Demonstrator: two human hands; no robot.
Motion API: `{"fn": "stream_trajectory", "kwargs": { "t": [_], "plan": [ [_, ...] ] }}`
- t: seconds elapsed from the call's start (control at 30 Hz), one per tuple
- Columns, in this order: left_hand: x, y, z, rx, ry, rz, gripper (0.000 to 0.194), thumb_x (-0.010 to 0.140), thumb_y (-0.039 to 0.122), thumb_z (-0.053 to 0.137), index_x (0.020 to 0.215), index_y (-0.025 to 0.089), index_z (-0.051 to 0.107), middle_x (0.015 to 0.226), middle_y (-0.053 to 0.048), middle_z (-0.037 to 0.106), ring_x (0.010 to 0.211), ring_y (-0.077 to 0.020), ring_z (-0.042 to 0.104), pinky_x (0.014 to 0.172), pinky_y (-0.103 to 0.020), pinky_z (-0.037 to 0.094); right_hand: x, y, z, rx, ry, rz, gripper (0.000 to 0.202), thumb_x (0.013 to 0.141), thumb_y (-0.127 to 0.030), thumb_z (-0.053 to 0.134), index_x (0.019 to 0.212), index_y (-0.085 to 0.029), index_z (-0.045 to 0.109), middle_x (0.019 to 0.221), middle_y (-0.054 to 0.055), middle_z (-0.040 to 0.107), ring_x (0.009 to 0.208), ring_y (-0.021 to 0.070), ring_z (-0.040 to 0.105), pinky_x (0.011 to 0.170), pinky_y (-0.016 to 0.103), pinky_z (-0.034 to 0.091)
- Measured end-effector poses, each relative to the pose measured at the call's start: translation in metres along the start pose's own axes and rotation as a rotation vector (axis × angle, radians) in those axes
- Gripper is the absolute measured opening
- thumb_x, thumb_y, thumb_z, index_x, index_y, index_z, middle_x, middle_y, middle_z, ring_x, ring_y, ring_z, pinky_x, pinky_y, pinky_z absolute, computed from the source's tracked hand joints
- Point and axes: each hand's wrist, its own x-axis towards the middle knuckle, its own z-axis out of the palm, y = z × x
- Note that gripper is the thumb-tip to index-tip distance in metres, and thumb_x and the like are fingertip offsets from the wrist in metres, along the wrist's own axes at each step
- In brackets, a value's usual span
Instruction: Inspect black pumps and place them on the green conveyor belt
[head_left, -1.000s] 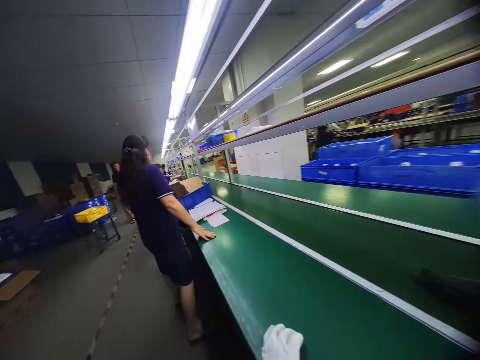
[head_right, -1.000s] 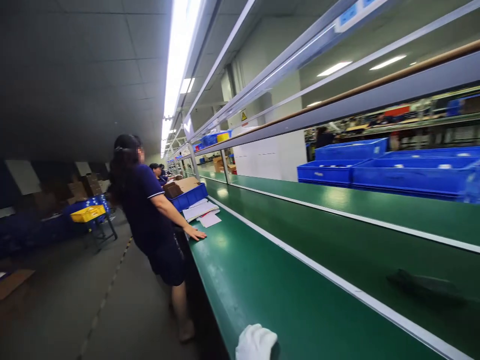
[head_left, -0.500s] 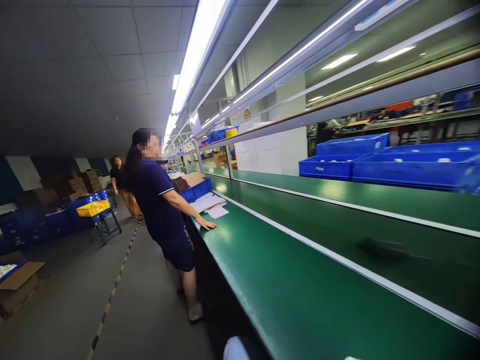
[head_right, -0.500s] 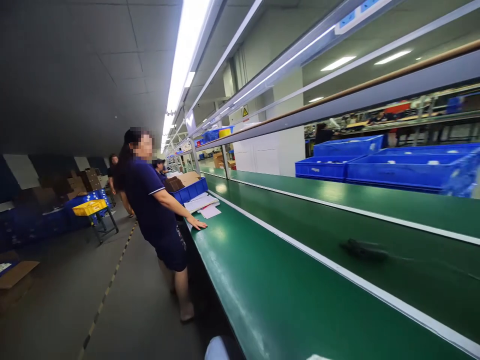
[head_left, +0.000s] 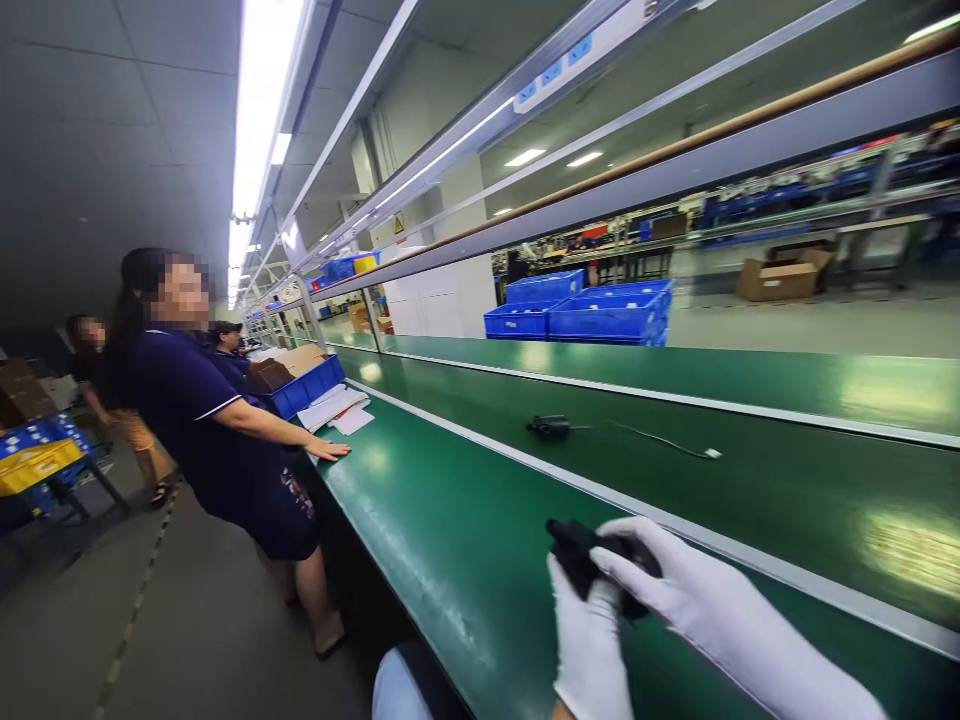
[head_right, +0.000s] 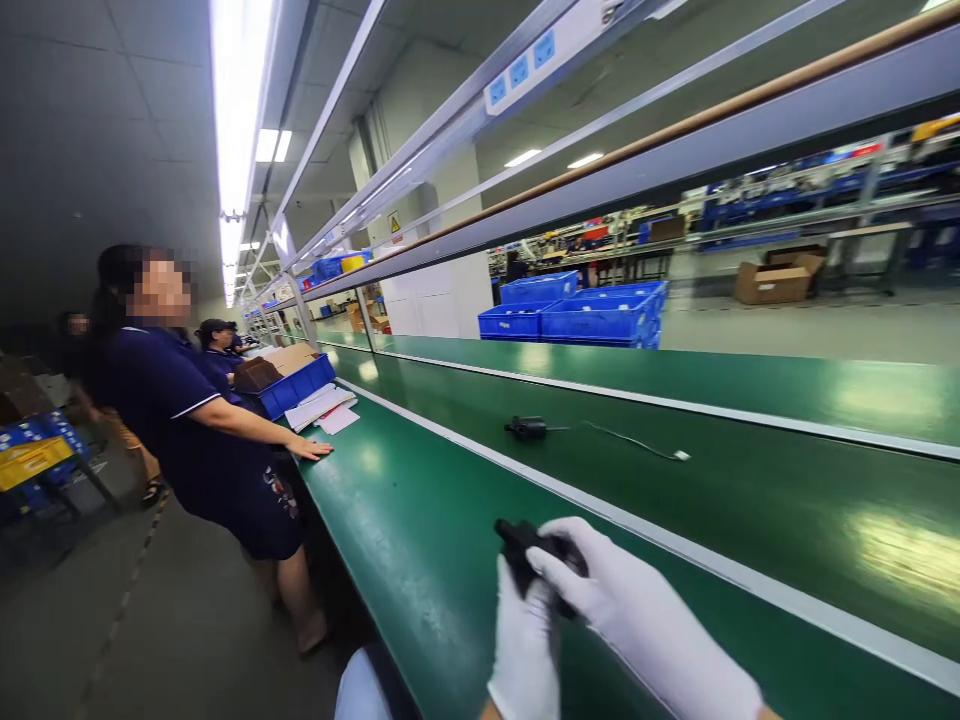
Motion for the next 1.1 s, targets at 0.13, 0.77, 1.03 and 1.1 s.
{"fn": "stream_trajectory", "kwargs": {
  "t": [0.13, 0.77, 1.03, 1.1],
  "plan": [
    [0.009, 0.017, -0.027, -0.105, 0.081, 0.037, 0.07, 0.085, 0.049, 0.073, 0.139, 0.018, 0.042, 0.14, -0.015, 0.06, 0.127, -0.0245, 0.061, 0.113, -0.039, 0.047, -0.02, -0.014, 0.023, 0.024, -0.077, 0.136, 0.081, 0.079, -0.072, 0.05, 0.135, -0.014, 0.047, 0.132, 0.021, 0.063, 0.121, 0.0351, 0.062, 0.106, 0.051, 0.049],
    [-0.017, 0.079, -0.005, -0.799, 0.192, -0.441, 0.043, 0.101, 0.048, 0.045, 0.115, 0.015, 0.068, 0.104, -0.008, 0.076, 0.106, -0.0197, 0.071, 0.103, -0.037, 0.058, -0.071, -0.051, -0.009, -0.149, -0.07, -0.117, 0.036, 0.096, -0.052, 0.046, 0.078, -0.026, 0.063, 0.073, 0.0, 0.066, 0.063, 0.0166, 0.06, 0.058, 0.028, 0.048],
    [-0.027, 0.081, -0.011, -0.807, -0.195, -0.509, 0.062, 0.08, 0.055, 0.075, 0.115, 0.005, 0.066, 0.101, -0.011, 0.073, 0.076, -0.0157, 0.066, 0.066, -0.024, 0.055, -0.079, -0.059, -0.016, -0.523, -0.077, -0.708, 0.044, 0.108, -0.041, 0.037, 0.072, -0.022, 0.053, 0.061, -0.003, 0.052, 0.049, 0.0103, 0.048, 0.045, 0.024, 0.033],
    [-0.028, 0.078, -0.016, -0.746, -0.263, -0.422, 0.061, 0.08, 0.056, 0.075, 0.115, 0.007, 0.068, 0.101, -0.009, 0.074, 0.073, -0.014, 0.065, 0.066, -0.024, 0.052, -0.077, -0.055, -0.012, -0.515, -0.098, -0.719, 0.044, 0.109, -0.04, 0.035, 0.072, -0.022, 0.052, 0.061, -0.004, 0.051, 0.05, 0.0103, 0.047, 0.046, 0.025, 0.032]
  ]
}}
